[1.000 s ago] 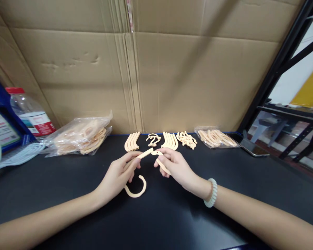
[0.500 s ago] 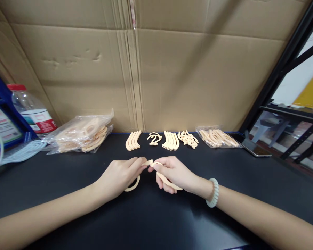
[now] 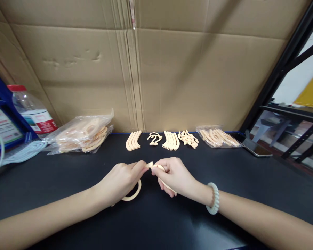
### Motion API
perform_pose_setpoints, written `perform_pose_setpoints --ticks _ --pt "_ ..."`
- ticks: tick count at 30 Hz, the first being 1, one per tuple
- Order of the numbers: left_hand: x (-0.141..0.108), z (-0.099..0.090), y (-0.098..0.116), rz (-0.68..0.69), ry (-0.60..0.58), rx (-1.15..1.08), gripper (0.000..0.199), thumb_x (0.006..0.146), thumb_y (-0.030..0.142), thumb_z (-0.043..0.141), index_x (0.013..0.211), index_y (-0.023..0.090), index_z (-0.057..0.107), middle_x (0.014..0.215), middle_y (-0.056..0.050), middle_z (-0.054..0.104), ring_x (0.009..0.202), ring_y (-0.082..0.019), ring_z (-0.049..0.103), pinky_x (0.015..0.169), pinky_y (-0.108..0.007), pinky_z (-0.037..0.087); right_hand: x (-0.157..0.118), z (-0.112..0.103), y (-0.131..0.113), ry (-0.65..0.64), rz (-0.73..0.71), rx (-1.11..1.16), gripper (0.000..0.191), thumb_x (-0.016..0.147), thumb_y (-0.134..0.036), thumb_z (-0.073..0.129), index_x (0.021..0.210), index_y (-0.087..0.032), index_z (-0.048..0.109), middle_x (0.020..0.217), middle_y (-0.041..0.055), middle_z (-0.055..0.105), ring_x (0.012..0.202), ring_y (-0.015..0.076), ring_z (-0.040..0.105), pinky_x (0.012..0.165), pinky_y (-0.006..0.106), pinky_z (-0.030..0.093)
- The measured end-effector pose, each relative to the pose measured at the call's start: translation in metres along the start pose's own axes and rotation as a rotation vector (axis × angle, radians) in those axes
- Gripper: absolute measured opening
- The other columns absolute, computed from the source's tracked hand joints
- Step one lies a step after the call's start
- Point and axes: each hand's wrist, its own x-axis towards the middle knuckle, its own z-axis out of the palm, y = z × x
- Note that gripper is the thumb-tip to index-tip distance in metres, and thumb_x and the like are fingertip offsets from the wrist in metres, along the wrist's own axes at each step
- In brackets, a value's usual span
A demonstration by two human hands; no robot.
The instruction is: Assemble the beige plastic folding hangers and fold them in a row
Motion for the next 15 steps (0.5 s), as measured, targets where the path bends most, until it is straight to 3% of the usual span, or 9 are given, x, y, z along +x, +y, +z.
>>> perform_pose_setpoints --ticks 3,5,9,12,15 --pt "0.002 0.000 0.001 -0.011 -0.072 0.067 0.024 0.099 0.023 0.032 0.085 0.016 0.051 0.060 0.000 0.057 0.045 -0.017 0.054 0.042 -0.023 0.026 0.000 0.000 0.003 0.011 -0.013 -0.045 0.026 0.089 -0.035 0.045 0.072 -0.017 0.054 0.041 -0.0064 0.051 0.024 0.0065 0.041 0.024 0.015 0.024" --pt "0.003 0.001 0.000 -0.053 -0.079 0.023 0.026 0.099 0.024 0.032 0.082 0.017 0.051 0.057 0.000 0.055 0.044 -0.017 0.052 0.042 -0.023 0.025 -0.001 0.001 0.006 0.017 -0.106 -0.121 0.028 0.090 -0.035 0.044 0.070 -0.018 0.054 0.044 -0.0055 0.052 0.027 0.0064 0.043 0.027 0.016 0.026" --pt "0.005 0.001 -0.001 -0.216 -0.033 -0.249 0.033 0.098 0.027 0.031 0.072 0.018 0.049 0.048 0.004 0.045 0.041 -0.013 0.046 0.044 -0.023 0.026 -0.003 0.002 0.010 0.062 -0.361 -0.291 0.034 0.092 -0.034 0.046 0.062 -0.018 0.049 0.048 -0.0047 0.049 0.036 0.0057 0.047 0.037 0.017 0.033" --pt "0.006 0.000 -0.001 -0.302 0.028 -0.464 0.033 0.096 0.029 0.034 0.070 0.018 0.052 0.051 0.003 0.049 0.045 -0.013 0.048 0.048 -0.023 0.031 -0.002 -0.003 0.007 0.091 -0.279 -0.176 0.032 0.094 -0.039 0.043 0.073 -0.017 0.055 0.050 -0.0056 0.050 0.032 0.0054 0.044 0.035 0.017 0.032" --pt "0.009 0.000 -0.003 -0.461 0.044 -0.782 0.033 0.092 0.036 0.043 0.068 0.018 0.057 0.047 0.005 0.048 0.041 -0.011 0.043 0.044 -0.021 0.028 0.004 -0.017 0.003 0.178 -0.296 -0.106 0.031 0.092 -0.041 0.048 0.078 -0.016 0.060 0.058 -0.0020 0.057 0.042 0.0080 0.053 0.042 0.019 0.039"
